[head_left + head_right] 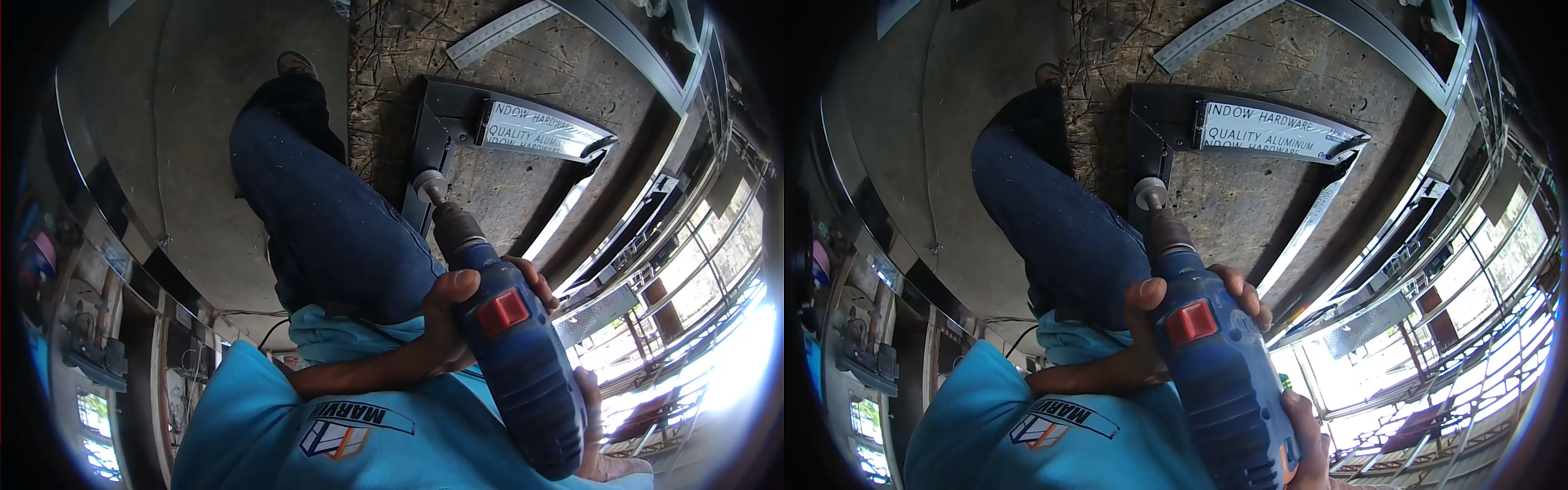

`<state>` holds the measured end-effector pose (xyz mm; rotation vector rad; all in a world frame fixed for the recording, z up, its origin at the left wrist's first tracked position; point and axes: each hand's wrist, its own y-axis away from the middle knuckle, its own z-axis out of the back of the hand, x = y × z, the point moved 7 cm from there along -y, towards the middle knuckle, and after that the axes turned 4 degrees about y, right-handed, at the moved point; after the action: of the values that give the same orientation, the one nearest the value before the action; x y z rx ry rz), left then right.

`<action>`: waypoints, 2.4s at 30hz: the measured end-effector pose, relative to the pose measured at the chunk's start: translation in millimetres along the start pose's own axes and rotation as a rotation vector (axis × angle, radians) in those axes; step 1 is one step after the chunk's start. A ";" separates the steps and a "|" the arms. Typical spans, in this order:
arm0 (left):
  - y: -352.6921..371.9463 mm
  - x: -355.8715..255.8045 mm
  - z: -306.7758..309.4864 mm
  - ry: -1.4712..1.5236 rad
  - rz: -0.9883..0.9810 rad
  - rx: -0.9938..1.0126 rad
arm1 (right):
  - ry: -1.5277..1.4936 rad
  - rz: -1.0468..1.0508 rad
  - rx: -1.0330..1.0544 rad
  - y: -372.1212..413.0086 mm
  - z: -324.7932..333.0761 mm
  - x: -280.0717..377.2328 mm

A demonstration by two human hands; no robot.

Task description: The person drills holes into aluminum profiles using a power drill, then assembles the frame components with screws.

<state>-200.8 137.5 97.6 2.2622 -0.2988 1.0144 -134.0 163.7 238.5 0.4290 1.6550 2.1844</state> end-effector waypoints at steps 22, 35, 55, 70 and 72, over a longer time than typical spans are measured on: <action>-6.4 1.7 6.4 0.033 0.029 0.014 | 0.233 0.171 0.052 -52.6 -28.6 12.3; -7.6 2.2 11.5 -0.028 -0.017 -0.039 | 0.273 0.183 0.055 -61.9 -33.1 19.9; -8.2 4.2 1.9 0.175 -0.004 0.138 | 0.278 0.187 0.053 -57.9 -32.8 17.3; -7.8 4.1 2.9 0.161 0.010 0.094 | 0.300 0.204 0.063 -60.6 -33.1 18.5; -7.5 6.6 4.6 0.164 -0.001 0.079 | 0.304 0.200 0.062 -59.8 -32.0 18.4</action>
<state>-190.3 140.7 96.7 2.2307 -0.1908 1.2229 -158.5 159.5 172.8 0.3019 1.9148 2.4484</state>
